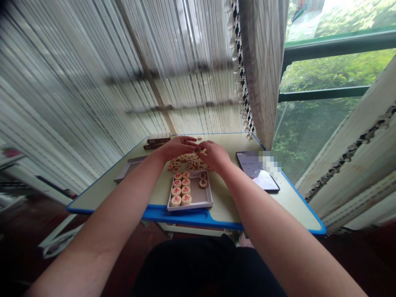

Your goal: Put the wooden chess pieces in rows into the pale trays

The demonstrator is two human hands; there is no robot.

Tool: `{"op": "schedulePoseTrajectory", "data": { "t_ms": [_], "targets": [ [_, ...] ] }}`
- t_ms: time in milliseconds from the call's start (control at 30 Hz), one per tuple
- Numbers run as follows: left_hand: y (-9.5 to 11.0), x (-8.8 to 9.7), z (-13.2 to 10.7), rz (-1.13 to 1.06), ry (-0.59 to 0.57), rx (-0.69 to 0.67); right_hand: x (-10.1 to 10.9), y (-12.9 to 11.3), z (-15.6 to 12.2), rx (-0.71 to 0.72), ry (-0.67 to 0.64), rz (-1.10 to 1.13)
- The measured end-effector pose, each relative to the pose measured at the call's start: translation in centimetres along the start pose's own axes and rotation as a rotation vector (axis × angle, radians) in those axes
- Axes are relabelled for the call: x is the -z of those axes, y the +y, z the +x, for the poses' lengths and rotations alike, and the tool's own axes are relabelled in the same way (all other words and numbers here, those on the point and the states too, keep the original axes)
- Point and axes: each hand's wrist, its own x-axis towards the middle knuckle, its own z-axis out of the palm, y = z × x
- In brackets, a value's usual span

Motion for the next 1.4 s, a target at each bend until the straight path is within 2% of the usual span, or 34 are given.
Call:
{"op": "schedulePoseTrajectory", "data": {
  "t_ms": [233, 467, 567, 633, 833, 967, 1400],
  "targets": [
    [-0.3, 0.4, 0.1, 0.263, -0.020, 0.059, 0.4, -0.3, 0.0, -0.049, 0.033, -0.041],
    [0.7, -0.3, -0.5, 0.303, -0.004, 0.071, 0.6, -0.7, -0.1, -0.031, 0.007, -0.046],
    [1.1, -0.2, -0.9, 0.351, -0.021, 0.085, 1.3, -1.0, -0.1, -0.074, 0.010, -0.117],
    [1.1, 0.1, -0.9, 0.415, 0.006, 0.084, 2.0, -1.3, -0.2, -0.102, -0.045, -0.149],
    [-0.1, 1.2, -0.2, 0.581, 0.235, -0.012, 4.4, -2.6, -1.0, -0.014, -0.412, -0.125],
    [-0.6, 1.3, 0.1, 0.591, 0.250, -0.039, 5.0, -2.8, -1.3, -0.048, -0.571, -0.136],
    [-0.4, 0.8, 0.2, 0.685, 0.250, -0.071, 4.9, -2.8, -1.6, -0.044, -0.616, -0.130]
  ]
}}
